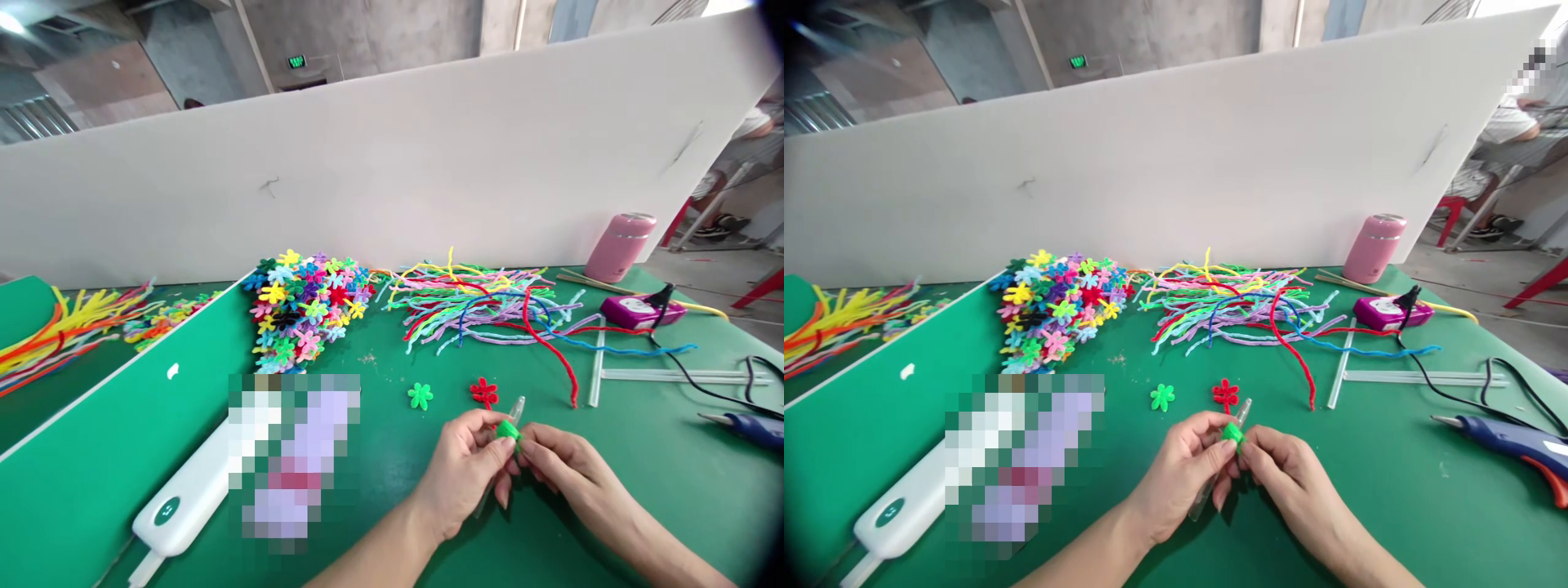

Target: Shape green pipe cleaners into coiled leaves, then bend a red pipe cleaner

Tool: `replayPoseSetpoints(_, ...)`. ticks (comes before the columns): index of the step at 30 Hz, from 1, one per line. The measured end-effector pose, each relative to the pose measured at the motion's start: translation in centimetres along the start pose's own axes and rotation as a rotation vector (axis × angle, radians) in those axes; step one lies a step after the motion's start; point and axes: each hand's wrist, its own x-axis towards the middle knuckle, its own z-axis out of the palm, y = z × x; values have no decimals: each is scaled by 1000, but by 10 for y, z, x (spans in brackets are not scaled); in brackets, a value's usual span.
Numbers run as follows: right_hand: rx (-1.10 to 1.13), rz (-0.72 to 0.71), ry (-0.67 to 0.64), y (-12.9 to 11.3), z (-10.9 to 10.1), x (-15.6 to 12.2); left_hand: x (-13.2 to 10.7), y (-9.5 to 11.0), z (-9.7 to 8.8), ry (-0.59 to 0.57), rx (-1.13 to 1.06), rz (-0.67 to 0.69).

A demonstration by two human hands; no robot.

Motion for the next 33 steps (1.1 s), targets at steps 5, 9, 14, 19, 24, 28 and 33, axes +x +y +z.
replayPoseSetpoints(5, -16, 0, -2, 1, 1, 0, 0, 0, -1, 24, 27, 1)
replayPoseSetpoints(9, -33, -12, 2, 3, 1, -1, -1, 4, 0, 36, 70, 1)
replayPoseSetpoints(14, -58, -18, -5, 3, 0, -1, -3, 7, 3, 56, 162, 57)
replayPoseSetpoints(19, -56, -54, 0, -3, -1, -2, -5, 7, 6, 86, 179, 54)
replayPoseSetpoints(24, 16, -75, 37, -8, 0, -3, -3, 8, 5, 26, 74, 10)
replayPoseSetpoints(28, 86, -60, 48, -9, -3, -1, 2, 11, 0, -85, -58, -44)
replayPoseSetpoints(33, 93, -55, 41, -10, -4, -1, 3, 14, -2, -113, -44, -72)
